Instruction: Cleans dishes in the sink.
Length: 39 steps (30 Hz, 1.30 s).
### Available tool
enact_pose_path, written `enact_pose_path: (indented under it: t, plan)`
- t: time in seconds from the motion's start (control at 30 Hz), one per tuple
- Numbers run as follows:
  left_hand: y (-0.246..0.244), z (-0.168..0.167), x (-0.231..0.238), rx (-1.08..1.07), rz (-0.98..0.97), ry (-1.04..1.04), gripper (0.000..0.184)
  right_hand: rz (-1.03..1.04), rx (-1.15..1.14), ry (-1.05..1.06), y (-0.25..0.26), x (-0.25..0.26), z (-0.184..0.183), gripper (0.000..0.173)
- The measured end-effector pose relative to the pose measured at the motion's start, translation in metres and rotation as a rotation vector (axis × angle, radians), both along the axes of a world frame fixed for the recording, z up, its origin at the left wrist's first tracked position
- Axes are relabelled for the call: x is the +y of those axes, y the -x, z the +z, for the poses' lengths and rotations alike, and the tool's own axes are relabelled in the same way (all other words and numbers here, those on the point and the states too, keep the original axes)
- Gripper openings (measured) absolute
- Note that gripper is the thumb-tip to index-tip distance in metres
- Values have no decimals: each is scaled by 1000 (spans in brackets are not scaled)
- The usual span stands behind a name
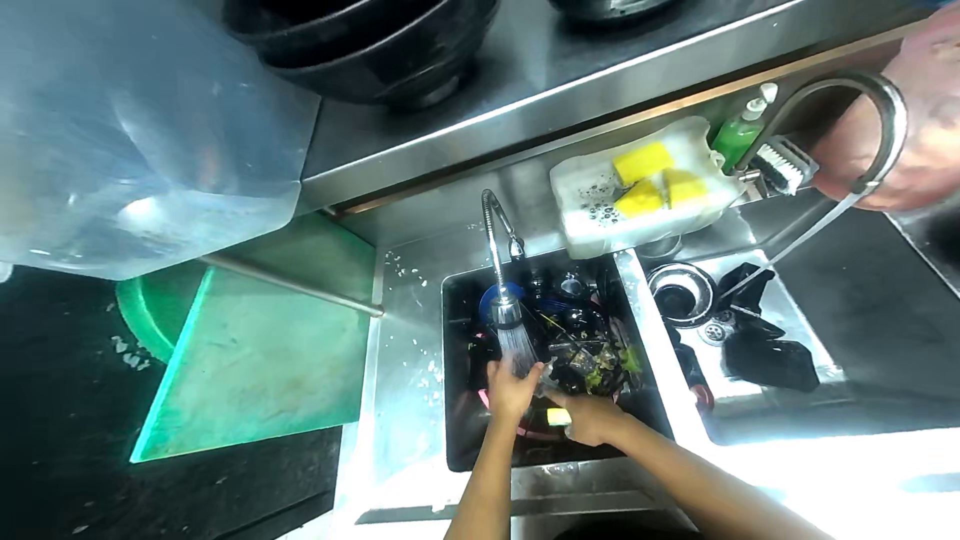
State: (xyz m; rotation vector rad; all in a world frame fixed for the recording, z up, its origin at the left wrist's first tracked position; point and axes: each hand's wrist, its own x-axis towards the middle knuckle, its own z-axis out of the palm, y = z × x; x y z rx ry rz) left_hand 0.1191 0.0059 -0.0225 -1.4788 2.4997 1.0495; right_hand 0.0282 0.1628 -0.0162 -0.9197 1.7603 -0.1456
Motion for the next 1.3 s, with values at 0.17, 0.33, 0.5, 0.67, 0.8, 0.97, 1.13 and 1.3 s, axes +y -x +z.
enact_pose_path:
  t: [0.17, 0.33, 0.5, 0.67, 0.8, 0.97, 1.13, 1.3]
  plan:
    - [-24, -18, -4, -297, 225, 112, 78, -419, -23, -33, 19, 33, -13, 80]
    - [-36, -32, 48, 239, 731, -935, 77, -881, -201, 227, 22, 26, -7, 51]
    - [1, 6, 89, 457, 563, -1005, 76, -593, -45, 422, 3, 4, 12, 43]
    - [-2, 57, 56, 390, 334, -1070, 88, 39, -166, 700, 28, 17, 48, 26]
    - [0, 77, 50, 435, 204, -1247, 63, 221, 435, 963, 37, 13, 60, 20]
    - [13, 63, 48, 702, 88, -699, 54, -91, 510, 584, 18, 6, 65, 23]
    - [20, 65, 48, 799, 67, -580, 48, -684, -331, 623, 10, -2, 84, 24]
    - [19, 87, 49, 806, 237, -755, 45, -259, 219, 878, 11, 40, 86, 25]
